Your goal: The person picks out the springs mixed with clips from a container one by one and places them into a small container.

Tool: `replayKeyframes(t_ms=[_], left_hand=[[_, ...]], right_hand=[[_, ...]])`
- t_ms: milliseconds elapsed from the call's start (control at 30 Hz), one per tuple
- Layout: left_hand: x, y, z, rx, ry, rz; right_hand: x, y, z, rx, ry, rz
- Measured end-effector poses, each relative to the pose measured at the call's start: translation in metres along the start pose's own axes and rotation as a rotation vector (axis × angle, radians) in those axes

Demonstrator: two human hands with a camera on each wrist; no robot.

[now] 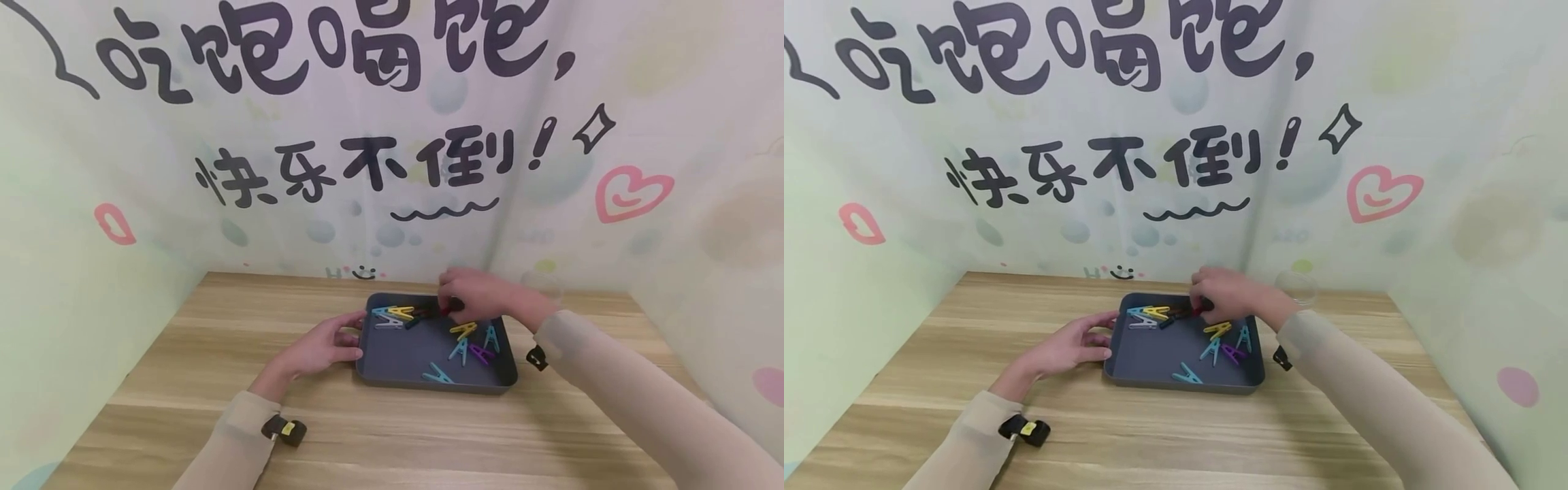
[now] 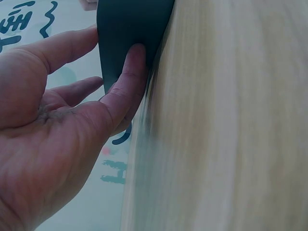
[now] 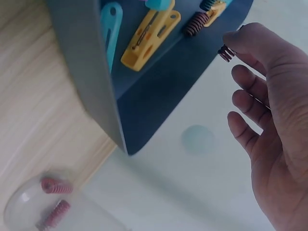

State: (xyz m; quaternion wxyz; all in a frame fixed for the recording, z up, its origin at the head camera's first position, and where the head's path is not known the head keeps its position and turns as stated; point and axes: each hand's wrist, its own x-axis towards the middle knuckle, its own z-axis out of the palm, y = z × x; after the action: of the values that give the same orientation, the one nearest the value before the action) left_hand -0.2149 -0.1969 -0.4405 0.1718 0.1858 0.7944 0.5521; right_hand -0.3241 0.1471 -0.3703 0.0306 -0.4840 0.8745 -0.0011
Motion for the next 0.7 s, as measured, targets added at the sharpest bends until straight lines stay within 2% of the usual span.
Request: replayKeyframes(t_ms=[233, 400, 533, 700], left_hand=[[0.000, -0.002, 0.000, 0.008, 0.002, 0.005], [-0.001, -0.001, 0.000, 0.016, 0.004, 0.001], [0.000, 0.000, 0.000, 0.006, -0.002, 0.006], [0.000, 0.000, 0.000, -0.003, -0.003, 0.005]], right_hand=[[-0.016, 0.006, -0.009, 0.003, 0.049, -0.037], [-0.026, 0.012, -0.016, 0.018, 0.049, -0.029], [-0.034, 0.017, -0.020, 0.051, 0.038, 0.002], [-0.042, 0.022, -0.022, 0.080, 0.025, 0.084]])
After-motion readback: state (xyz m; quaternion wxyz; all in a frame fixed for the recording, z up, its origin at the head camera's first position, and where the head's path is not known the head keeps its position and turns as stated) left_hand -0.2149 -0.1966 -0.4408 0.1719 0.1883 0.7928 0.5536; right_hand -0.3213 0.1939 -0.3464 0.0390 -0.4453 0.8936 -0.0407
